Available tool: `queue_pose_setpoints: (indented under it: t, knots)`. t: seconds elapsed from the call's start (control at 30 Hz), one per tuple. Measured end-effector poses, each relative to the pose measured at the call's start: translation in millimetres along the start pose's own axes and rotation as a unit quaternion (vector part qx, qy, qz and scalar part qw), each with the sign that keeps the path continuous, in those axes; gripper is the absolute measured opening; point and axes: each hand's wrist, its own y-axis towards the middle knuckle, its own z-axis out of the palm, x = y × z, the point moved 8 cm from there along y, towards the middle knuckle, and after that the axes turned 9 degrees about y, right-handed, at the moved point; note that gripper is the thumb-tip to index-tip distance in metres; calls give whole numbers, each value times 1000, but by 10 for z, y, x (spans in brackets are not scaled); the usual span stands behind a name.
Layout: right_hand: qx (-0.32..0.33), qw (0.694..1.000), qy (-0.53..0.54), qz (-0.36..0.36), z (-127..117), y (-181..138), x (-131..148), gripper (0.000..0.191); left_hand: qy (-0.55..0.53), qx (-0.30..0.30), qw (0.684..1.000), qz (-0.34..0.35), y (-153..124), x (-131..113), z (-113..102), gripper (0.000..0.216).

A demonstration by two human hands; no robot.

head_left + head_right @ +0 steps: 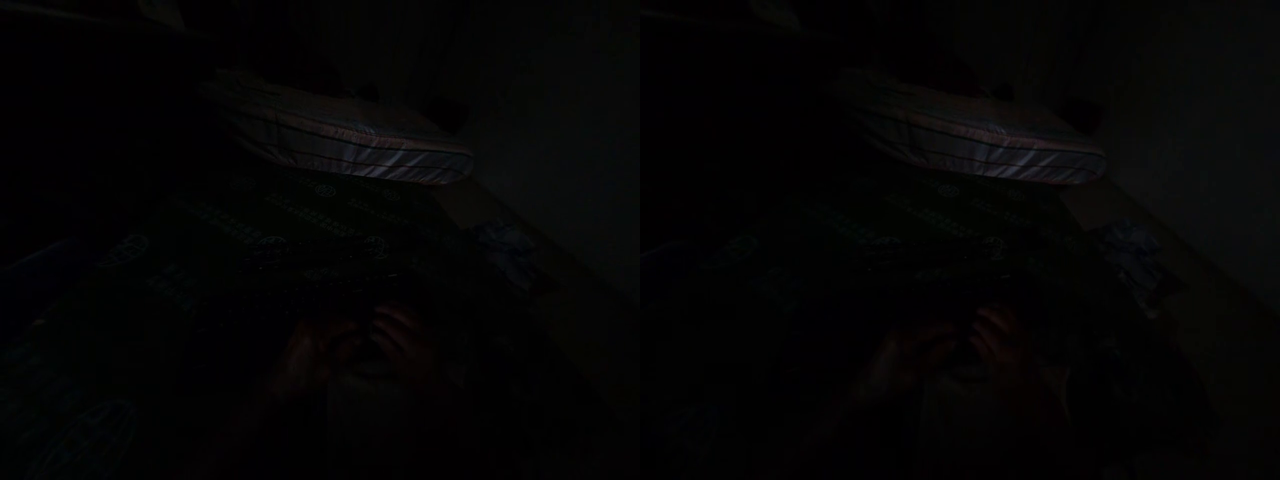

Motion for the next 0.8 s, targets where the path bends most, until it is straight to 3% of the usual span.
queue_pose_setpoints:
  t: [0.13, 0.3, 0.5, 0.8]
  knots:
    - [22, 998, -60, -5, -85, 170, -274, 16, 136, -60, 984, 94, -30, -125, -55, 15]
    - [106, 990, -91, -25, 16, 324, -512, 15, 235, -37, 953, 185, -47, -226, 87, 21]
    - [174, 980, -88, -28, 132, 402, -568, 16, 248, -19, 951, 184, -57, -188, 153, 21]
    - [211, 975, -62, -30, 217, 441, -585, 16, 247, -3, 954, 171, -38, -187, 168, 17]
